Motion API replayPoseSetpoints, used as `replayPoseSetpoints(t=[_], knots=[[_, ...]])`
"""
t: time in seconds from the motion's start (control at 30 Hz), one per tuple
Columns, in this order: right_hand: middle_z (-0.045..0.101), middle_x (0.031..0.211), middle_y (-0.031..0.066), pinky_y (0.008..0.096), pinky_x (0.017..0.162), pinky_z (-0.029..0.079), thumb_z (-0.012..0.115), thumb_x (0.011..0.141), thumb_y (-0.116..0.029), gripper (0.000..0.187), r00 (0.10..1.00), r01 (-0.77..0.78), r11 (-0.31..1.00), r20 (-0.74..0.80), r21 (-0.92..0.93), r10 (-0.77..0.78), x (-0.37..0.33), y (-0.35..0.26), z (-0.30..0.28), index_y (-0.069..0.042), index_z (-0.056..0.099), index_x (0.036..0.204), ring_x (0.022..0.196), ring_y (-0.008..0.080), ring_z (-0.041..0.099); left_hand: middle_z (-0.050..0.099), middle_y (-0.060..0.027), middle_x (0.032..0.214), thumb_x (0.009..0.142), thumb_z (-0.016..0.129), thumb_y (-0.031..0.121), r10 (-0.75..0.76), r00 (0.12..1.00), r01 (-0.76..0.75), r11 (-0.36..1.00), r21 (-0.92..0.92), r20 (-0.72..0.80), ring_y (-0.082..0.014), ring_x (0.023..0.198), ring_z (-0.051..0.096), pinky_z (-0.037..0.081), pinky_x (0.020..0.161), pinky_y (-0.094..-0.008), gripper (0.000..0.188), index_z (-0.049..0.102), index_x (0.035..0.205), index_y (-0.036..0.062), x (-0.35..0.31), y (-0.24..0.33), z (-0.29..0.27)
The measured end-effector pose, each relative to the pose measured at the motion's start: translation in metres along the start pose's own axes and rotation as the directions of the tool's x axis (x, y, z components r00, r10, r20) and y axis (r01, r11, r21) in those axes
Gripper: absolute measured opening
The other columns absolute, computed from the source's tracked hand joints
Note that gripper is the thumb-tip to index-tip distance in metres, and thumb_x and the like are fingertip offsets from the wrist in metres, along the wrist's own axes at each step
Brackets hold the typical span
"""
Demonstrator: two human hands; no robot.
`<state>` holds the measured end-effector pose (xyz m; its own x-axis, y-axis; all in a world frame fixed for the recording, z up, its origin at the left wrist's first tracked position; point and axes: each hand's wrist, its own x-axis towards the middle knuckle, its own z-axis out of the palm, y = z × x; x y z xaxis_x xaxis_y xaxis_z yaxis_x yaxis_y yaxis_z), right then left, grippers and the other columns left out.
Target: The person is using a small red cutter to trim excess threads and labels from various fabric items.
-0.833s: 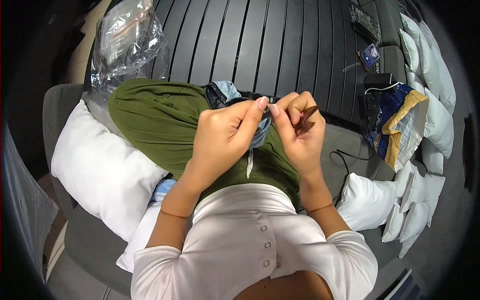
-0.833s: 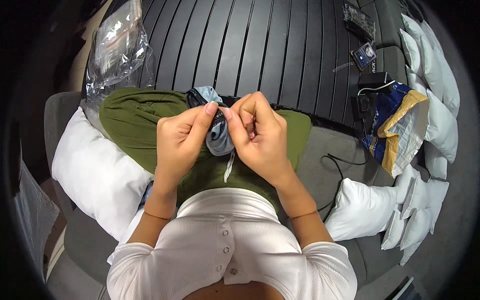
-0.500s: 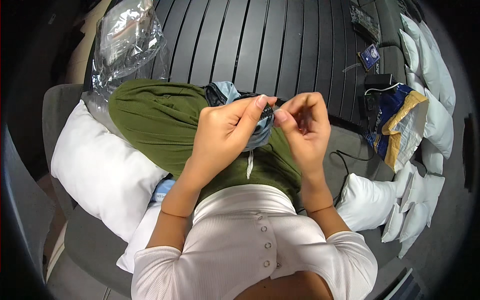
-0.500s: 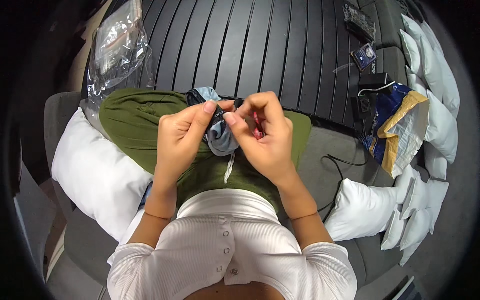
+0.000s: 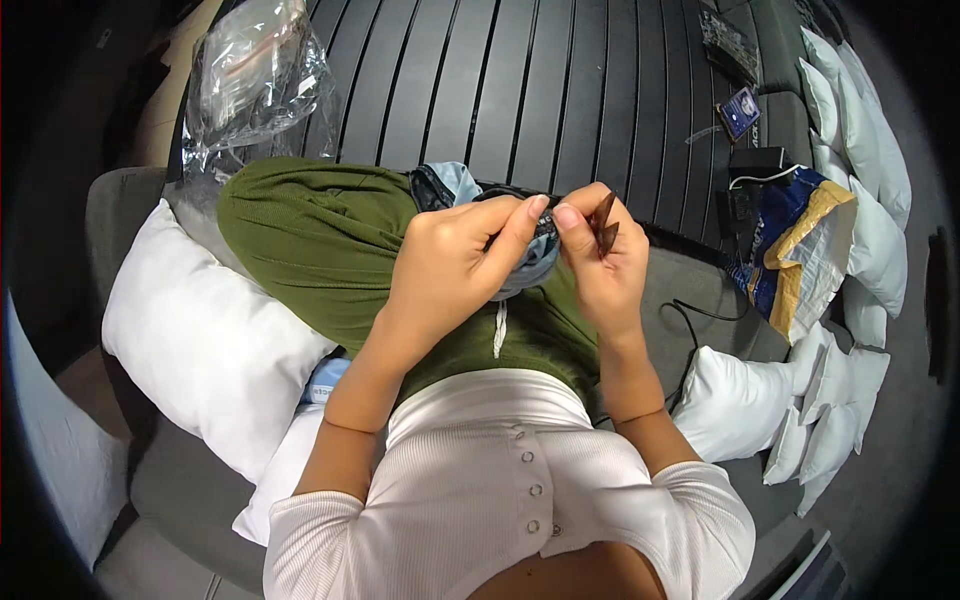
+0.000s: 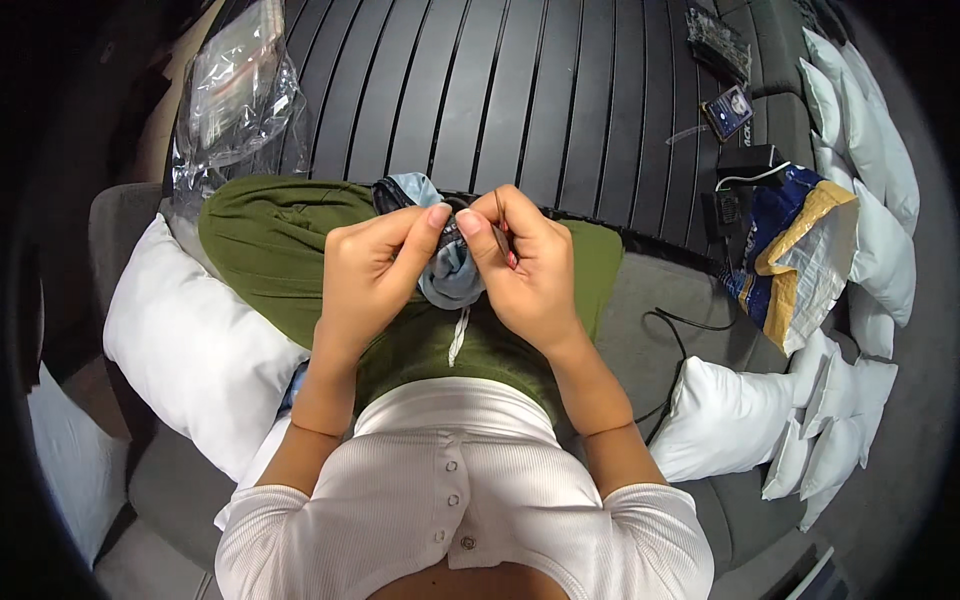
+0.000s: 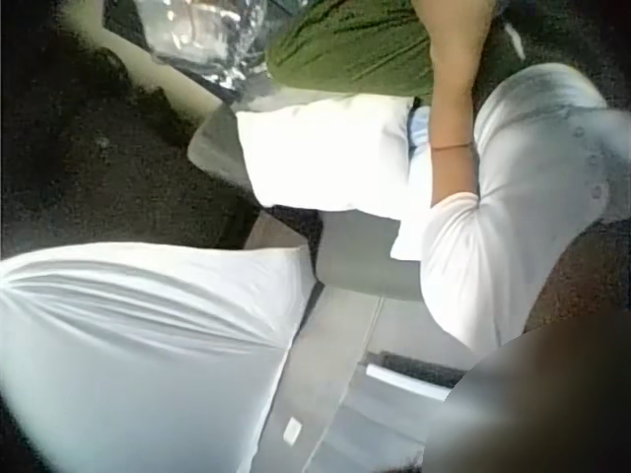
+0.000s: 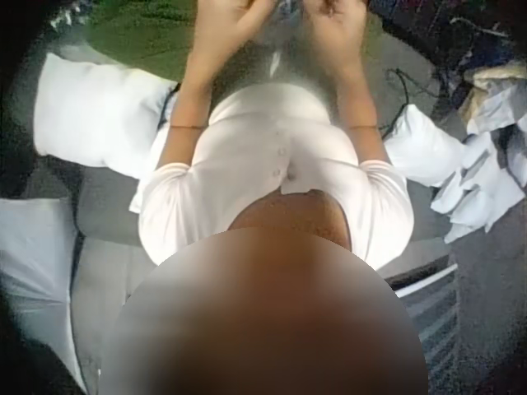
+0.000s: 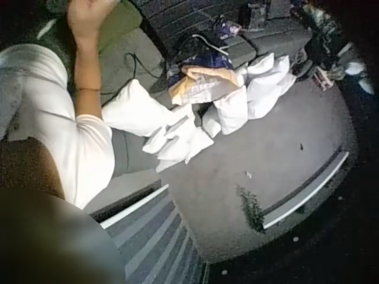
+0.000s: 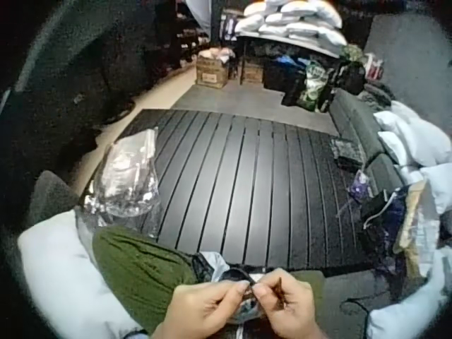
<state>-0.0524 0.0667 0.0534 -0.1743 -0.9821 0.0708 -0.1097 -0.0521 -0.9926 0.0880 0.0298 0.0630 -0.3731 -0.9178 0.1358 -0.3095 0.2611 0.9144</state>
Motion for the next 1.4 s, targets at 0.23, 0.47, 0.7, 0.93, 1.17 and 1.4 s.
replayPoseSetpoints(t=[0.23,0.47,0.7,0.93,1.17,1.4], knots=[[0.041,0.057,-0.0037,0.0175,0.044,0.029,0.05,0.086,-0.011,0.016,1.0,0.006,0.997,-0.002,0.071,-0.006,-0.004,-0.002,-0.001,-0.001,0.049,0.074,0.049,0.0019,0.033,0.055,-0.0068,0.055,0.077,0.062,0.013,0.158,0.981,-0.152,0.987,0.06,-0.115,-0.014,0.045,0.052,0.038,0.042,-0.0234,0.014,0.062,0.073,0.0003,0.0,0.003,0.002],[0.043,0.06,-0.0045,0.0164,0.044,0.029,0.048,0.088,-0.013,0.016,0.998,-0.028,0.988,0.054,0.15,0.02,-0.003,-0.013,-0.005,-0.002,0.049,0.077,0.05,0.0009,0.036,0.056,0.0029,0.063,0.078,0.062,0.006,-0.221,0.972,0.236,0.868,-0.438,0.086,-0.0016,0.058,0.047,0.036,0.05,-0.0164,0.008,0.063,0.074,-0.0019,-0.002,0.009,-0.002],[0.046,0.064,-0.0048,0.0154,0.046,0.029,0.048,0.088,-0.015,0.015,0.997,-0.083,0.969,0.017,0.234,0.081,-0.002,-0.014,-0.005,-0.003,0.05,0.08,0.052,0.0005,0.034,0.058,0.0009,0.072,0.077,0.064,0.009,-0.196,0.938,0.336,0.718,-0.61,0.285,-0.0021,0.064,0.052,0.041,0.057,-0.015,0.015,0.061,0.087,-0.0022,-0.001,0.003,-0.003],[0.055,0.072,0.0035,0.0146,0.043,0.03,0.054,0.083,-0.01,0.01,0.959,0.197,0.98,-0.205,-0.015,-0.196,-0.005,-0.009,-0.007,0.0,0.054,0.081,0.048,0.002,0.039,0.058,0.0015,0.072,0.077,0.063,0.008,-0.249,0.959,0.277,0.747,-0.605,0.133,-0.0004,0.064,0.05,0.04,0.056,-0.0138,0.014,0.061,0.087,-0.0018,-0.002,0.009,0.001],[0.049,0.055,0.0011,0.0186,0.038,0.031,0.07,0.066,-0.001,0.018,0.869,0.406,0.834,-0.126,-0.374,-0.479,-0.003,-0.01,-0.003,-0.002,0.061,0.082,0.041,0.0066,0.042,0.058,0.0015,0.072,0.078,0.063,0.008,-0.252,0.961,0.267,0.745,-0.611,0.113,-0.0006,0.065,0.051,0.04,0.057,-0.0142,0.013,0.06,0.085,-0.0023,-0.002,0.011,0.0],[0.057,0.065,0.0019,0.0143,0.045,0.032,0.065,0.074,-0.003,0.008,0.937,0.274,0.906,-0.124,-0.323,-0.327,-0.006,-0.016,-0.003,0.002,0.061,0.079,0.053,0.0027,0.044,0.058,0.0013,0.069,0.08,0.06,0.009,-0.221,0.974,0.214,0.821,-0.529,0.051,-0.0015,0.064,0.051,0.041,0.057,-0.0158,0.011,0.06,0.082,-0.0026,-0.004,0.009,0.002]])
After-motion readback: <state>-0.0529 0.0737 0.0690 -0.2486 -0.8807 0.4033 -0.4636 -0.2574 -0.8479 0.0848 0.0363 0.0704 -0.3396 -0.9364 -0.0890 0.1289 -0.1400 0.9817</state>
